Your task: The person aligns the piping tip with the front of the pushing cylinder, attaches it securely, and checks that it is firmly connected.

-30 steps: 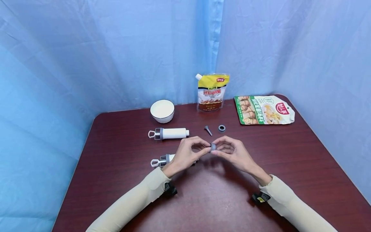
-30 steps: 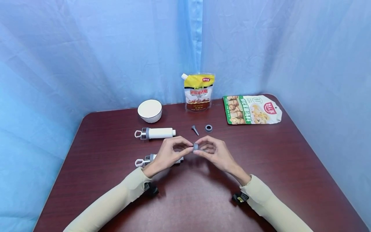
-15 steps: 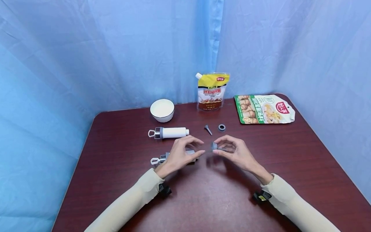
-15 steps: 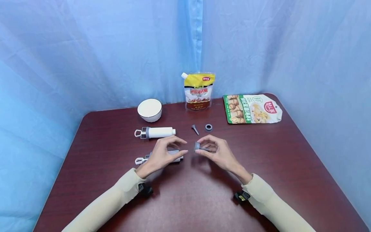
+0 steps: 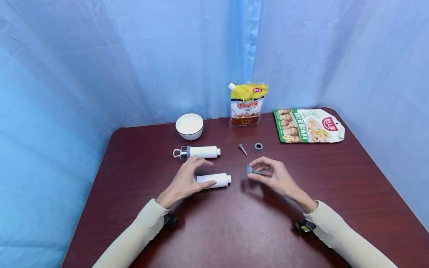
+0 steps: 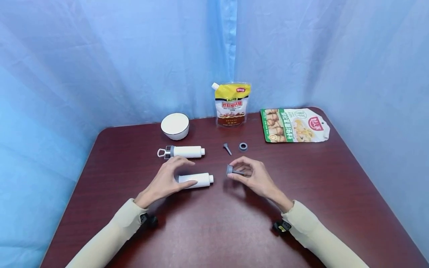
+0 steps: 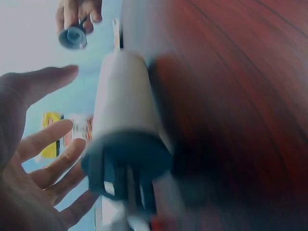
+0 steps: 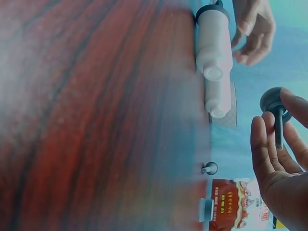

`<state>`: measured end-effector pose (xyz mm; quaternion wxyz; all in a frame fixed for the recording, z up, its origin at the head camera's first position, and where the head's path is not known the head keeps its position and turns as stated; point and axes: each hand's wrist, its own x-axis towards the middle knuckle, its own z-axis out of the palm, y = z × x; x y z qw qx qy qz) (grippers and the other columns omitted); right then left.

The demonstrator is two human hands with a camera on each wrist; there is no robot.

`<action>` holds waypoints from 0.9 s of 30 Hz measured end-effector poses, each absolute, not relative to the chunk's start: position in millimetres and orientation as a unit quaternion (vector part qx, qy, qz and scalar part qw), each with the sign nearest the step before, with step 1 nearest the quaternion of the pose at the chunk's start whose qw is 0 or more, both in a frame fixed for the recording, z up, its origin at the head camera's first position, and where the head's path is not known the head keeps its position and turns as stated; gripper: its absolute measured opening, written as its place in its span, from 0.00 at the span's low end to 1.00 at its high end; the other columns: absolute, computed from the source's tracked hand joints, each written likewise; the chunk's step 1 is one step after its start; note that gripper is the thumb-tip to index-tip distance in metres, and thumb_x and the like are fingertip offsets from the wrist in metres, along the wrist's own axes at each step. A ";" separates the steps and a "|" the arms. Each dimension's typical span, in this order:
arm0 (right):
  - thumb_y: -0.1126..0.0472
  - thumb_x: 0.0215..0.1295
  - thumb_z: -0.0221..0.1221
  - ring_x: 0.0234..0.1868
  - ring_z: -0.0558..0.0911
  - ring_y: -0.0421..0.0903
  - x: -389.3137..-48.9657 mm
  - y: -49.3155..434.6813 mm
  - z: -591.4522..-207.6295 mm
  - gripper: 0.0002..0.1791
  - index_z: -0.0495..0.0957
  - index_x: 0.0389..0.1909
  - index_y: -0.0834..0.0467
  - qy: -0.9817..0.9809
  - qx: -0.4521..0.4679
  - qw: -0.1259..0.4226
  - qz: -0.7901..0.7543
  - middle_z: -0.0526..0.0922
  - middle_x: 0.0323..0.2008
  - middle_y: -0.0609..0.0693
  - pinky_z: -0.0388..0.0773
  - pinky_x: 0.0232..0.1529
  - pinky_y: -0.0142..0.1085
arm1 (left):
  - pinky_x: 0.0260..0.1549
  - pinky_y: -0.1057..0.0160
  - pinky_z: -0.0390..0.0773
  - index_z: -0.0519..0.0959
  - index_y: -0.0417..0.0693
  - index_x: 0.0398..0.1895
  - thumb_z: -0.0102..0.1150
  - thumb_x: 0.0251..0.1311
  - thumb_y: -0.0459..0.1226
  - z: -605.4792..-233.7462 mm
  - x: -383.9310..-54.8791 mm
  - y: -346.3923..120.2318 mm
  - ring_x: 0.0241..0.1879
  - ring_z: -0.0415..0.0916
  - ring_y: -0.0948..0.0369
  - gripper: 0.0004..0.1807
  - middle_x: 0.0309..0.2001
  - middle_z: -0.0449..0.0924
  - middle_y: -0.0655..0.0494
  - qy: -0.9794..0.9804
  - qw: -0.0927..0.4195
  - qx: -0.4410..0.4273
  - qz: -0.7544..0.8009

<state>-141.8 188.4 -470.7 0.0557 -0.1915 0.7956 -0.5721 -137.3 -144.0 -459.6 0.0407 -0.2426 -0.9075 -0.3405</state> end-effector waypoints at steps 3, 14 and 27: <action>0.60 0.65 0.72 0.43 0.88 0.41 -142.2 187.6 -471.9 0.16 0.83 0.51 0.55 0.798 -0.192 0.058 -0.569 0.88 0.44 0.55 0.86 0.50 0.30 | 0.63 0.48 0.75 0.83 0.53 0.60 0.79 0.52 0.55 -462.8 -132.7 -158.9 0.60 0.75 0.59 0.33 0.56 0.80 0.59 -0.918 0.018 -0.225 -0.325; 0.61 0.64 0.73 0.43 0.88 0.40 -145.0 184.0 -474.5 0.16 0.82 0.51 0.56 0.795 -0.194 0.059 -0.572 0.88 0.43 0.56 0.86 0.49 0.29 | 0.59 0.47 0.77 0.79 0.57 0.65 0.79 0.52 0.56 -471.7 -125.4 -182.5 0.57 0.78 0.56 0.37 0.56 0.80 0.57 -0.930 -0.044 -0.192 -0.311; 0.59 0.65 0.72 0.43 0.88 0.39 -145.0 182.6 -478.0 0.17 0.82 0.52 0.57 0.803 -0.194 0.062 -0.561 0.88 0.44 0.56 0.86 0.49 0.29 | 0.60 0.51 0.78 0.81 0.53 0.60 0.80 0.54 0.50 -472.5 -124.9 -181.7 0.55 0.81 0.59 0.31 0.55 0.83 0.57 -0.922 -0.057 -0.221 -0.313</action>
